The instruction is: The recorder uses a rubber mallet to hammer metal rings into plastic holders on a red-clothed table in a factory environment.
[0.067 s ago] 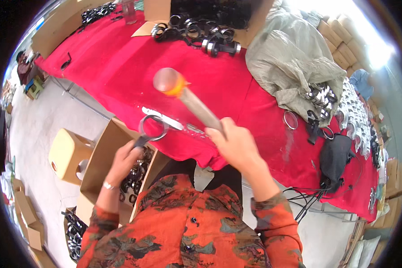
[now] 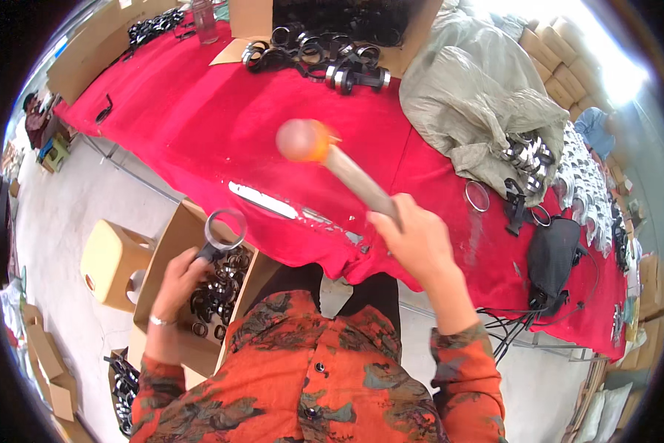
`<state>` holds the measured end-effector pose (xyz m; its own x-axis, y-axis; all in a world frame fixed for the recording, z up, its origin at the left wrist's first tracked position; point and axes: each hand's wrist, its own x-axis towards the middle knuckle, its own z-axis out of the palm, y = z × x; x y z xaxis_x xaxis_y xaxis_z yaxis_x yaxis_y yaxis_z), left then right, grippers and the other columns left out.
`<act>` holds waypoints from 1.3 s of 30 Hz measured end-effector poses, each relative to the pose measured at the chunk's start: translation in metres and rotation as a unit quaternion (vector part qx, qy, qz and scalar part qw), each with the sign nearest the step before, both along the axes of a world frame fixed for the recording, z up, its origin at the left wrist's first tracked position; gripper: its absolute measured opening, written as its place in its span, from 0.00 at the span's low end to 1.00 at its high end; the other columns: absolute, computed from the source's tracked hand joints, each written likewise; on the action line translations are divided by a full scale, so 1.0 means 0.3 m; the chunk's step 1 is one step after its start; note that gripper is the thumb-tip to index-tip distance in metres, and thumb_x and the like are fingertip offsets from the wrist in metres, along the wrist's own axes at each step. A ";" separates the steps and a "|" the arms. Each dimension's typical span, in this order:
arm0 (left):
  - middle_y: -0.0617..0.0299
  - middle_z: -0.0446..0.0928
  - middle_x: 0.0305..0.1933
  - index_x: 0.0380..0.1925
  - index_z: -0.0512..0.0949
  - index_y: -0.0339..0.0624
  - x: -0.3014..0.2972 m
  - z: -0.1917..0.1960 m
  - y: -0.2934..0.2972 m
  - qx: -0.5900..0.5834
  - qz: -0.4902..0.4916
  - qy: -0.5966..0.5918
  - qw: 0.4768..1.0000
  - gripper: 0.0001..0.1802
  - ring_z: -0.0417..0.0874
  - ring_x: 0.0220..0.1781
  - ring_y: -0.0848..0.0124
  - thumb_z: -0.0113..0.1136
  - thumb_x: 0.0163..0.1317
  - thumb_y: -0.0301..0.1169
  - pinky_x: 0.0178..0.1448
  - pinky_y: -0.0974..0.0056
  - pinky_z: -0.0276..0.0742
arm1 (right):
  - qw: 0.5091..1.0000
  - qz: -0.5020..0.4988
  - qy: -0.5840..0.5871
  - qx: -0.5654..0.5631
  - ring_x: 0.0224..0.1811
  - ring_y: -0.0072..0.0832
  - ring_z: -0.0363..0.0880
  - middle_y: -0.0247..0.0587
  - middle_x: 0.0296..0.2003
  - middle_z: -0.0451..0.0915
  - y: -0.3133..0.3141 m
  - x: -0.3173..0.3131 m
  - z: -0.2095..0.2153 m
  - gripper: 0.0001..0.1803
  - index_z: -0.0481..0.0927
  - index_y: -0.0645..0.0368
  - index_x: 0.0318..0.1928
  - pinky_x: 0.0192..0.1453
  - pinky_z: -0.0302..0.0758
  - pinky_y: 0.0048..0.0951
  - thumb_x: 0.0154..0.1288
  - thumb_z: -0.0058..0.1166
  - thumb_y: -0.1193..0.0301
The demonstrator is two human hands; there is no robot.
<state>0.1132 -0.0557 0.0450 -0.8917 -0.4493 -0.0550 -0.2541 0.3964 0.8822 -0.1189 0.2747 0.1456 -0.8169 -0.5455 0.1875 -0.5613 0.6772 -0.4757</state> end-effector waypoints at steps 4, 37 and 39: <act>0.46 0.76 0.33 0.31 0.75 0.32 0.005 0.081 -0.117 -0.268 0.043 -0.015 0.962 0.11 0.78 0.37 0.52 0.60 0.58 0.31 0.40 0.56 0.73 | 0.988 -0.055 0.138 0.054 0.34 0.49 0.79 0.49 0.31 0.79 0.213 -0.075 -0.062 0.20 0.75 0.60 0.40 0.37 0.74 0.44 0.57 0.62 0.58; 0.49 0.80 0.46 0.63 0.69 0.52 -1.082 0.324 -0.078 -0.240 -0.276 0.048 0.929 0.42 0.81 0.46 0.59 0.41 0.46 0.08 0.54 0.66 0.73 | 0.967 -0.131 0.208 0.060 0.33 0.39 0.73 0.40 0.30 0.73 0.274 -0.094 -0.177 0.21 0.76 0.60 0.39 0.35 0.71 0.39 0.50 0.66 0.60; 0.48 0.78 0.48 0.62 0.69 0.50 -1.036 0.356 -0.087 -0.318 -0.263 -0.003 0.911 0.39 0.80 0.47 0.53 0.43 0.47 0.10 0.53 0.62 0.75 | 0.964 -0.131 0.221 0.062 0.33 0.39 0.73 0.40 0.30 0.74 0.271 -0.093 -0.179 0.20 0.76 0.60 0.39 0.35 0.71 0.39 0.50 0.66 0.60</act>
<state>-0.1975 -0.0818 0.1518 -0.9933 0.0967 0.0626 0.1143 0.8953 0.4306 -0.1468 0.3561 0.0920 -0.7847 -0.3714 0.4963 -0.4922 0.8600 -0.1347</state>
